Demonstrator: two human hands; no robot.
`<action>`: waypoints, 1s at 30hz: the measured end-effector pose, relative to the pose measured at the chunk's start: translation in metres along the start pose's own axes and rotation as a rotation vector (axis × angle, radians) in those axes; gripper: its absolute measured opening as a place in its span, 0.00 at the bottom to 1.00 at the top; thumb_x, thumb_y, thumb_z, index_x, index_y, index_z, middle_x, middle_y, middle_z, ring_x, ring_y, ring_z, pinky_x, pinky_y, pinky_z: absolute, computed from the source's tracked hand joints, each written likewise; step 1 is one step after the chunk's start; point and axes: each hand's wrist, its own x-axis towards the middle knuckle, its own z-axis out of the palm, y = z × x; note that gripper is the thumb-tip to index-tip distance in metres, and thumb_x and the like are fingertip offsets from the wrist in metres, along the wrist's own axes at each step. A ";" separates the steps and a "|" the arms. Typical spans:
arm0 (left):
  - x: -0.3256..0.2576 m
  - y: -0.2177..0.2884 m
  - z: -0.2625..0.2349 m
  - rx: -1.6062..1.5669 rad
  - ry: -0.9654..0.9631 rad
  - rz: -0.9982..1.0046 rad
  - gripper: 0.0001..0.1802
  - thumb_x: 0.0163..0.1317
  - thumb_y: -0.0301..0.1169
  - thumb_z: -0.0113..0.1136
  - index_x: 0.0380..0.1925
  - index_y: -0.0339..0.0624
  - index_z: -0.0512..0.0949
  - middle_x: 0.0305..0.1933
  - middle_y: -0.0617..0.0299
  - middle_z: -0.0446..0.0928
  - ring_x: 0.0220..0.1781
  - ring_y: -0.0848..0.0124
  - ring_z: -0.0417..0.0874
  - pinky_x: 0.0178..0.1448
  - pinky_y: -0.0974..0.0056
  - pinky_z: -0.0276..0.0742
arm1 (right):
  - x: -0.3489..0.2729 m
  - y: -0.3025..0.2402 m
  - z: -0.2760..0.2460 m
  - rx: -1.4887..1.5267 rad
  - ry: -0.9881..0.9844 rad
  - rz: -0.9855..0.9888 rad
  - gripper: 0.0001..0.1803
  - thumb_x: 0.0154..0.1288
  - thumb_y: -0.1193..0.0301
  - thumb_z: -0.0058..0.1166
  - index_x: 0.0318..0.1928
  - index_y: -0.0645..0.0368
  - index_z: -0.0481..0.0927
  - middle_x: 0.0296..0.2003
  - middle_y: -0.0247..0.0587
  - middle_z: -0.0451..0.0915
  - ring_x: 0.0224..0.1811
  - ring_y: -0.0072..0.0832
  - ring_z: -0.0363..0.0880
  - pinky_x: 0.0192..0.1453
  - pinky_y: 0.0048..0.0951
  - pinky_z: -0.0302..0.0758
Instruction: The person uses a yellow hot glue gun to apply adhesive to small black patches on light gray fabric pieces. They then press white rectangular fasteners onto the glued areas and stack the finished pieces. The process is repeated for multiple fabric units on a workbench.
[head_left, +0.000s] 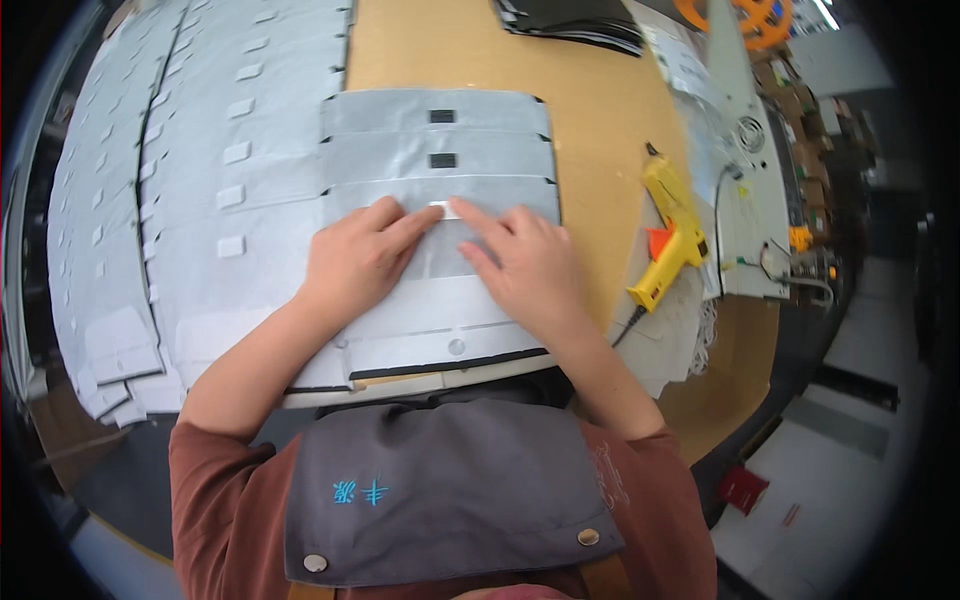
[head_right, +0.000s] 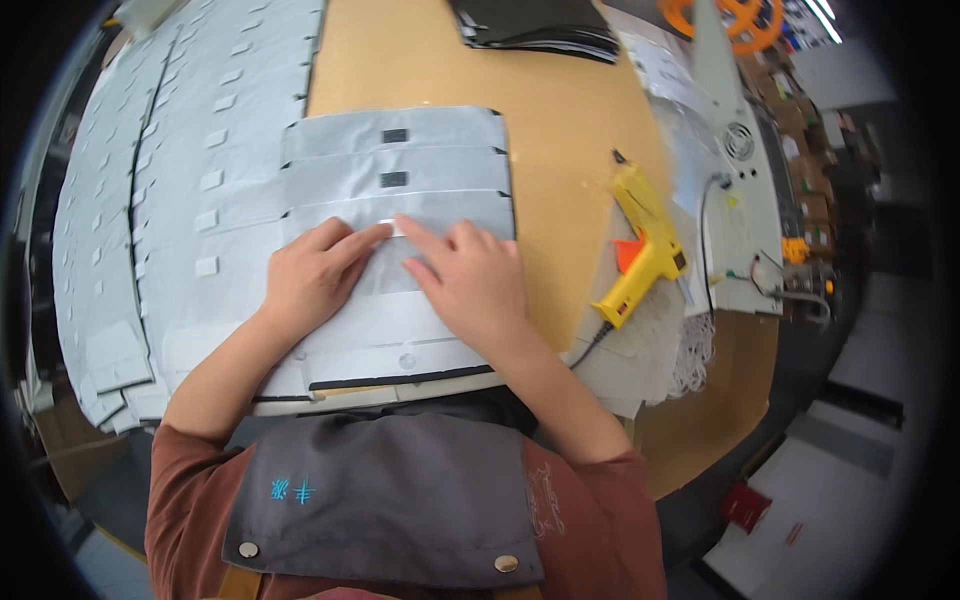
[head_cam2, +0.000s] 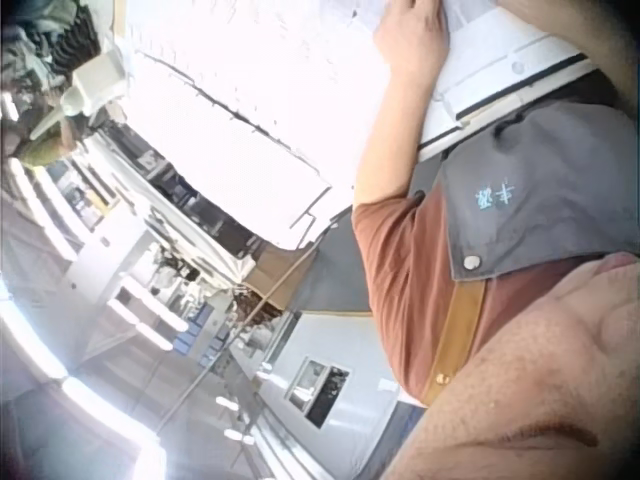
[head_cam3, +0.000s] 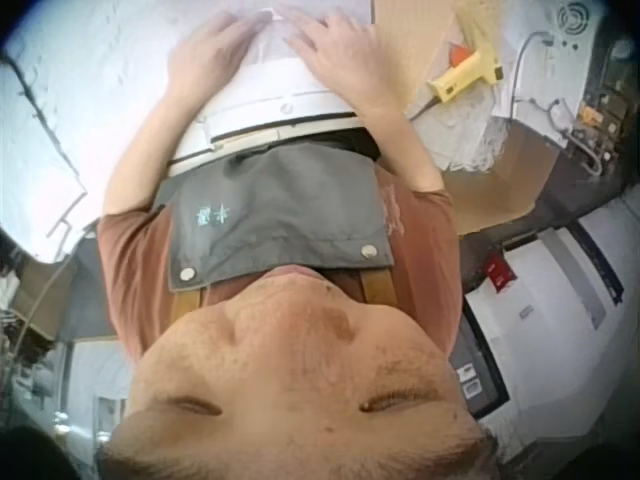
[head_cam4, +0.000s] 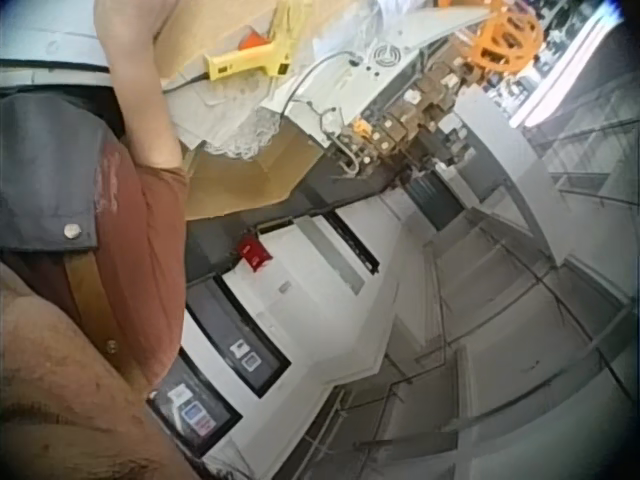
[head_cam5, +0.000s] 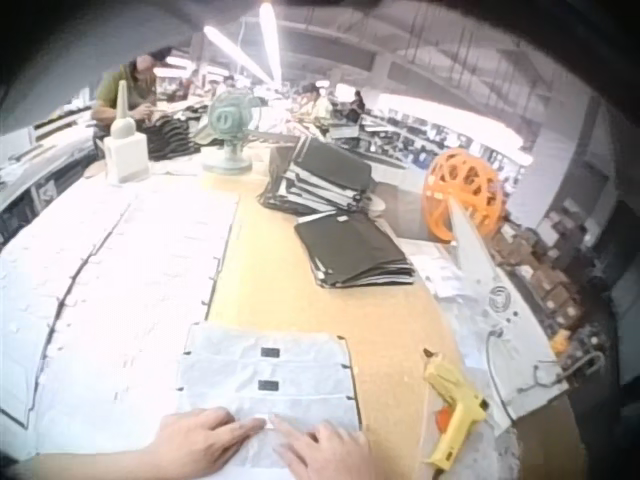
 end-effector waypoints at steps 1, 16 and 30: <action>0.001 0.003 0.000 -0.019 -0.009 -0.004 0.16 0.58 0.29 0.64 0.47 0.58 0.84 0.28 0.68 0.73 0.26 0.68 0.78 0.27 0.63 0.74 | -0.001 0.000 0.002 -0.022 0.018 -0.012 0.20 0.65 0.57 0.57 0.58 0.37 0.80 0.34 0.33 0.73 0.36 0.32 0.74 0.43 0.38 0.65; 0.002 0.010 0.009 0.002 -0.033 0.011 0.17 0.60 0.23 0.61 0.47 0.55 0.82 0.29 0.66 0.73 0.26 0.68 0.76 0.30 0.64 0.72 | 0.000 0.014 0.002 0.148 -0.081 0.039 0.22 0.65 0.50 0.56 0.57 0.39 0.81 0.38 0.37 0.76 0.46 0.32 0.76 0.55 0.38 0.62; 0.001 0.015 0.004 0.090 -0.063 0.010 0.20 0.61 0.20 0.58 0.53 0.51 0.78 0.29 0.62 0.73 0.25 0.68 0.76 0.31 0.64 0.73 | -0.047 0.081 -0.066 -0.011 0.444 0.420 0.20 0.62 0.54 0.60 0.35 0.60 0.79 0.34 0.47 0.81 0.37 0.43 0.82 0.39 0.41 0.78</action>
